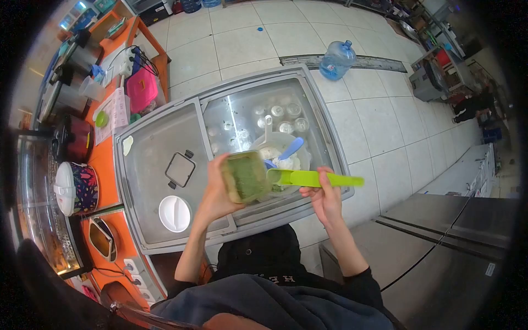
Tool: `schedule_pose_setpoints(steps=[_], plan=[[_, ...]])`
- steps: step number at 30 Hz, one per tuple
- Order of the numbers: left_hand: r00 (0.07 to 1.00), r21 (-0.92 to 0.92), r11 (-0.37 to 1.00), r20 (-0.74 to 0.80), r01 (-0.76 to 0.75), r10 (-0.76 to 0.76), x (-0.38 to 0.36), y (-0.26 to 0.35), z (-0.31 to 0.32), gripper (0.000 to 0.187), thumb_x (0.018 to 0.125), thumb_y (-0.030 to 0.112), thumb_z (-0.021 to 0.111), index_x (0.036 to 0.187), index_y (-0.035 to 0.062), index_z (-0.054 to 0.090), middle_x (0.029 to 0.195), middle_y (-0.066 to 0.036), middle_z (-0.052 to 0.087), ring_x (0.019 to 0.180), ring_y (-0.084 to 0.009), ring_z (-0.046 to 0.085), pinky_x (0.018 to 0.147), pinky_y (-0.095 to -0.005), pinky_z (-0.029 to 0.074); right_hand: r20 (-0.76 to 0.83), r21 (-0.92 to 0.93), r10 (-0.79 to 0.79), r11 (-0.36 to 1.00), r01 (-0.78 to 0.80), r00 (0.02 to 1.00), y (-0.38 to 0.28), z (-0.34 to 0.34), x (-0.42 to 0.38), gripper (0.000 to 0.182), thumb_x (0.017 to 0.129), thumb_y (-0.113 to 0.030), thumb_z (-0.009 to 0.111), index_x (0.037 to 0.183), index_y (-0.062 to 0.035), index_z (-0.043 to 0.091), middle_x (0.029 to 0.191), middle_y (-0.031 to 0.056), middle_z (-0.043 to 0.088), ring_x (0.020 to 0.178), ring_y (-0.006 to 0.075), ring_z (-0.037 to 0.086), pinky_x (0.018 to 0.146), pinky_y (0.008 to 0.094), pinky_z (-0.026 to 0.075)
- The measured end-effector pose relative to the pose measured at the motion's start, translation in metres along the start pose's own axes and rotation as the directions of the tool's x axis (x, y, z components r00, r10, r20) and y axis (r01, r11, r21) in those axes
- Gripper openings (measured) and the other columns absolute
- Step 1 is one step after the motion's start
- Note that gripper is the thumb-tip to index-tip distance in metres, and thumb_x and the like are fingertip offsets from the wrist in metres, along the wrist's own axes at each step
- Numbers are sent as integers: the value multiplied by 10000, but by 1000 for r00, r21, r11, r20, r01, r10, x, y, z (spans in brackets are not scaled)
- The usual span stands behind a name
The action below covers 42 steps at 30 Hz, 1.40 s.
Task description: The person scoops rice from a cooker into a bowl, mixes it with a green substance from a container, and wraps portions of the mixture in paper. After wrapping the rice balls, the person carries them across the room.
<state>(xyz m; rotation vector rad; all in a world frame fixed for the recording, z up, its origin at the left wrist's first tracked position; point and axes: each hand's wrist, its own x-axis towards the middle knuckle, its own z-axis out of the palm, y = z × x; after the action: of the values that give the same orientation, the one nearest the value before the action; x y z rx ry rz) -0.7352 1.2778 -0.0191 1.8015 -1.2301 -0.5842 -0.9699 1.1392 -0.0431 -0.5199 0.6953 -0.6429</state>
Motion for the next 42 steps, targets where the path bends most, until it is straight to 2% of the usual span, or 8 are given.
schedule_pose_setpoints(steps=[3,5,11,16,25,33,38,42], plan=[[985,14,997,-158,79,-76,-27,-26,-27,1091,487,90,828,1361,65,174,1260,-171,345,1190,-301,400,998,-388,366,221,-387,-454,771,505,863,23,-30,-10,190,929,-186,517,1075,-66,544,996,166,621,814,265,660,675,339,541],[963,-114,983,-213,143,-165,-51,-33,-44,1094,497,79,828,1362,66,159,1261,-172,341,1186,-298,402,991,-387,370,780,-622,-164,-113,775,603,34,-53,-13,78,880,-155,563,901,-100,613,1081,147,602,952,299,612,742,376,509],[775,-133,956,-561,263,-291,-165,-59,-99,1132,509,50,822,1376,78,96,1274,-148,331,1198,-264,385,1000,-403,361,813,-560,-440,-411,719,382,43,24,-25,35,822,-114,605,839,-128,632,1082,112,612,842,281,587,856,421,423],[597,-451,882,-673,138,-437,-235,-114,-113,1102,546,85,824,1403,96,131,1300,-111,340,1204,-269,392,1013,-408,372,563,-822,11,102,560,826,153,171,75,203,845,-227,589,964,-68,630,882,170,649,778,337,605,735,421,465],[955,-803,580,-51,134,-292,-147,-265,-194,1131,542,42,825,1426,101,121,1334,-110,367,1274,-250,338,1058,-386,297,204,-894,-129,-429,131,970,281,196,167,531,679,-488,729,979,-58,648,850,164,666,849,344,632,716,429,485],[969,-744,623,211,243,-127,-109,-310,-180,1192,520,100,850,1419,58,69,1384,-122,278,1316,-241,263,1087,-364,234,-222,-834,77,500,-231,972,310,178,163,362,688,-217,773,931,-5,608,695,80,637,549,147,580,485,268,429],[987,-680,733,-109,13,-118,-124,-289,-199,1166,507,134,857,1396,42,108,1361,-153,277,1293,-281,278,1072,-389,261,20,-796,-281,577,185,960,297,258,93,320,724,-90,753,1001,-3,619,657,29,581,488,110,513,440,216,380],[917,-122,991,-400,-60,6,-155,-228,-234,1175,467,176,872,1372,27,138,1289,-200,310,1224,-360,303,1024,-426,319,711,-678,-308,-61,732,632,298,313,9,209,667,-73,797,829,-12,681,666,37,583,542,118,534,501,241,425]])
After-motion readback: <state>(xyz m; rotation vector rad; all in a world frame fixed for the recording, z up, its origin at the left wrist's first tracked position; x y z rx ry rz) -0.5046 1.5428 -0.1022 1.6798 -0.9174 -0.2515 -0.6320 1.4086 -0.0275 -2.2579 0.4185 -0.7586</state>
